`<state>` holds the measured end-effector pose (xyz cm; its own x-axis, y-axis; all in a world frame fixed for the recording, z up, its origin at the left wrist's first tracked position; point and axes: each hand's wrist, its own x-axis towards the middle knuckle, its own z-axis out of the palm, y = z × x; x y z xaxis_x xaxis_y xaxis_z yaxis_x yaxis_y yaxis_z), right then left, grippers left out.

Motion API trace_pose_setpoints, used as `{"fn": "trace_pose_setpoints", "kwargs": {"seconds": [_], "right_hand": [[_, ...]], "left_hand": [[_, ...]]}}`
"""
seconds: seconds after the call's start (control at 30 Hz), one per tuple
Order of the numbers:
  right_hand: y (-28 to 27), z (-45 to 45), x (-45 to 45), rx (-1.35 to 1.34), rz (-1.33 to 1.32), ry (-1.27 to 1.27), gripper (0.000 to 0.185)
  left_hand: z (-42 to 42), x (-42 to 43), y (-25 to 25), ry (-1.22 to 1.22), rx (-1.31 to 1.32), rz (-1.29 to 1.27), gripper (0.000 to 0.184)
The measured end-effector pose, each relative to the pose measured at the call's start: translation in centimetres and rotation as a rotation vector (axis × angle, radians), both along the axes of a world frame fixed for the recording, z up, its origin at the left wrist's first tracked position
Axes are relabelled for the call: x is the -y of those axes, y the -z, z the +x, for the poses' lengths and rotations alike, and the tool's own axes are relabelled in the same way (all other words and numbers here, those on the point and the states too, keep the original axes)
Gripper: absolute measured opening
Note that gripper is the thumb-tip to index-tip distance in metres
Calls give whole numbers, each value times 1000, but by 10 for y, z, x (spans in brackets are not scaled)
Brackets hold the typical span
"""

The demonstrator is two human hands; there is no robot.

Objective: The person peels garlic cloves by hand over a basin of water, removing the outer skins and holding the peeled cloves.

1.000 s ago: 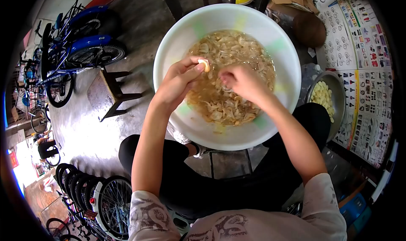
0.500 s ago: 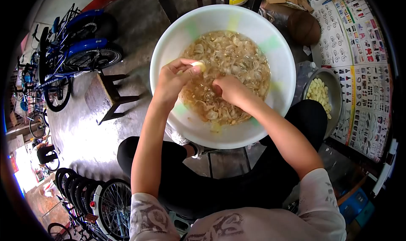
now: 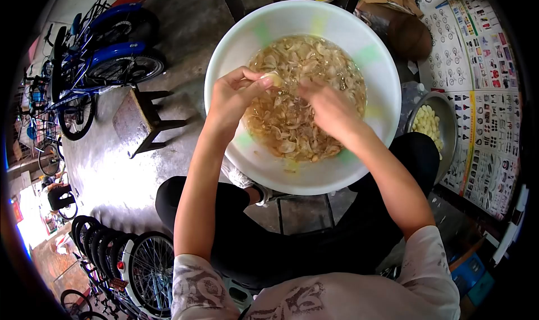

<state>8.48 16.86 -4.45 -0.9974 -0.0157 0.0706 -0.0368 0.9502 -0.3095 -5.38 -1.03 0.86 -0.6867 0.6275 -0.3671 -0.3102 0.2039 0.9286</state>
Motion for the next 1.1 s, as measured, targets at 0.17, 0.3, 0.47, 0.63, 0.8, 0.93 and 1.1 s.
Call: {"fn": "trace_pose_setpoints", "kwargs": {"seconds": [0.17,0.3,0.47,0.63,0.8,0.93,1.1], "right_hand": [[-18,-20,-5,92,-323,387,28],[0,-12,7,325,-336,281,10],[-64,-19,8,384,-210,221,23],[-46,-18,9,71,-982,236,23],[-47,-20,18,-199,-1373,373,17],[-43,-19,9,-302,-1193,245,10],[-44,-18,2,-381,-756,57,8]], "left_hand": [[1,-3,1,-33,173,74,14],[2,-3,5,5,335,174,18],[4,-2,7,-58,318,161,16],[10,-8,8,-170,439,228,10],[17,-9,11,-77,340,213,7],[22,-15,2,-10,120,31,9],[22,-12,6,59,50,-28,19]]}}
